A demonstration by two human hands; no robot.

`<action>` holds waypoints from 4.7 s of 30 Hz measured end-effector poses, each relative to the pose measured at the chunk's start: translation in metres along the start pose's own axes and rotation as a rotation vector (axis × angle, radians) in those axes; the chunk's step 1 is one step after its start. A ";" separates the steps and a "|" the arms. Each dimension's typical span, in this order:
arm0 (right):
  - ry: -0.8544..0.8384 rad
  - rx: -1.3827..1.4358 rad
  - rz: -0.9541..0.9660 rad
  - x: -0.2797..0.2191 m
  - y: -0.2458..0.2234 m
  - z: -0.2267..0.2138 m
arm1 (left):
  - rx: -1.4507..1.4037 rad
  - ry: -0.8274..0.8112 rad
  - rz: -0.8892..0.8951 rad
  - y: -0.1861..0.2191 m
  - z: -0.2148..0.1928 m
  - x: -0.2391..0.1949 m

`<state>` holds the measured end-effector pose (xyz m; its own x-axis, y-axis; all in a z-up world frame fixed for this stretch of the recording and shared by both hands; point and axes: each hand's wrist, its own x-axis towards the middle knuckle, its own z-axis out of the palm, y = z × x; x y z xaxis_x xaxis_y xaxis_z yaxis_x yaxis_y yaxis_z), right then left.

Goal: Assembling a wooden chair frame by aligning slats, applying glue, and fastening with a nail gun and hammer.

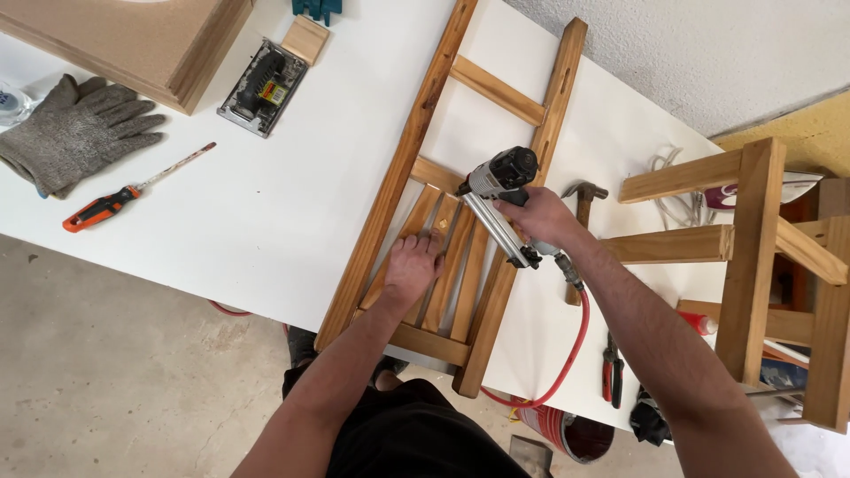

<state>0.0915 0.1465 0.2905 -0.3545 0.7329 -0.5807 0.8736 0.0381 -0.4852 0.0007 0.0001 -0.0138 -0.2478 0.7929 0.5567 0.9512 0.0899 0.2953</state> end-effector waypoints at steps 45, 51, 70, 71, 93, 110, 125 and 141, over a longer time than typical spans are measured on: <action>0.000 -0.071 0.066 -0.035 0.029 -0.032 | -0.006 -0.101 -0.007 0.005 -0.031 0.012; 0.015 0.025 0.101 -0.033 0.059 -0.036 | -0.078 -0.221 -0.028 0.047 -0.032 -0.006; -0.011 0.059 0.018 -0.003 0.058 -0.031 | 0.110 -0.249 0.016 0.059 0.035 -0.026; -0.010 0.059 0.017 0.000 0.058 -0.032 | 0.110 -0.247 0.015 0.058 0.034 -0.025; -0.036 0.017 0.009 0.006 0.046 -0.031 | 0.108 -0.146 0.043 0.058 0.030 -0.024; -0.045 -0.117 0.003 -0.007 0.040 -0.035 | 0.100 -0.070 0.060 0.056 0.028 -0.020; 0.177 0.095 0.326 -0.142 0.179 -0.005 | -0.075 -0.473 -0.016 0.039 -0.003 -0.010; 0.277 0.392 0.571 -0.217 0.240 0.056 | -0.306 -0.610 0.030 -0.033 -0.109 -0.002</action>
<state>0.3592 -0.0418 0.2635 0.2617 0.7122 -0.6514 0.6951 -0.6073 -0.3848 -0.0498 -0.0701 0.0601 0.0116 0.9983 0.0573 0.8389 -0.0410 0.5428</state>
